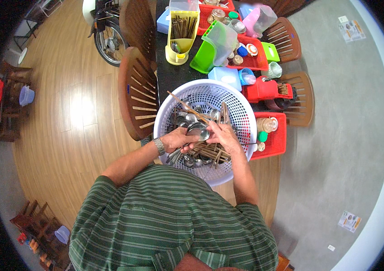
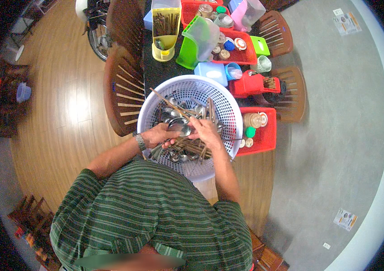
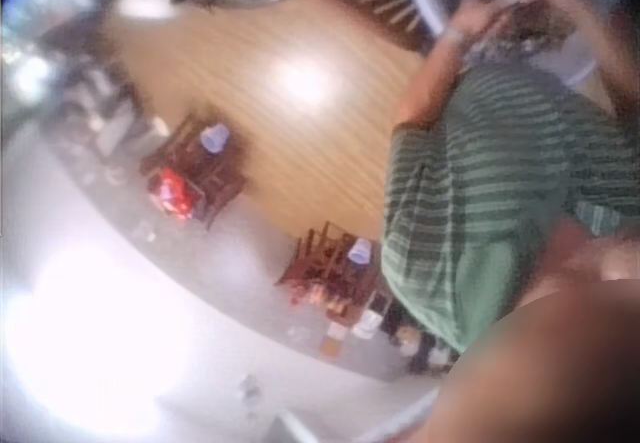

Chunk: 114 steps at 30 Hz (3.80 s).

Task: The person sorts wooden chopsticks and metal spoons from a white basket into separate containers on a table. They repeatedly pick up bundles of chopsticks, align them, and place them into a yellow container, then gather spoons and place them into a green container.

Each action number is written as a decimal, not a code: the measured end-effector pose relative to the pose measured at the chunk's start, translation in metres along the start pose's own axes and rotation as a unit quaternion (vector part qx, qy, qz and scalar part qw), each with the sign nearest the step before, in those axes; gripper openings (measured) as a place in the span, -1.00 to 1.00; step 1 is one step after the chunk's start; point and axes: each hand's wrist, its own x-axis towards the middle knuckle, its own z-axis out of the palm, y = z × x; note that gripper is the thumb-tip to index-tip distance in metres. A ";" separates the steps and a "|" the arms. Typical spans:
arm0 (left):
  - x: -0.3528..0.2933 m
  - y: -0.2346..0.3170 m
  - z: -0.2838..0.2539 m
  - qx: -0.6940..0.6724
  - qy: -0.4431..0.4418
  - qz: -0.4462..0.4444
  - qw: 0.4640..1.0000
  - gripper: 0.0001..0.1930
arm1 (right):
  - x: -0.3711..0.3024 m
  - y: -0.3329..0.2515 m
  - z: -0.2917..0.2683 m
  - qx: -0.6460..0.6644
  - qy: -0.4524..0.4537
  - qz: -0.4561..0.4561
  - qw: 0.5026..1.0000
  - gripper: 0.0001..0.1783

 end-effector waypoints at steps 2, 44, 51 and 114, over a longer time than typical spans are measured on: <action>-0.006 -0.001 -0.003 -0.027 0.018 -0.013 0.999 -0.74 | 0.002 0.010 -0.013 -0.006 0.045 -0.053 0.998 -0.51; -0.062 0.004 -0.019 -0.120 0.146 0.132 0.973 -0.71 | 0.150 -0.014 0.053 -0.375 0.173 -0.187 0.891 -0.53; -0.080 0.010 -0.045 -0.186 0.147 0.092 0.967 -0.64 | 0.189 -0.004 0.053 -0.396 0.185 -0.205 0.876 -0.76; -0.074 -0.015 -0.059 -0.252 0.148 0.083 0.953 -0.68 | 0.153 0.037 0.081 -0.503 -0.097 -0.103 0.852 -0.38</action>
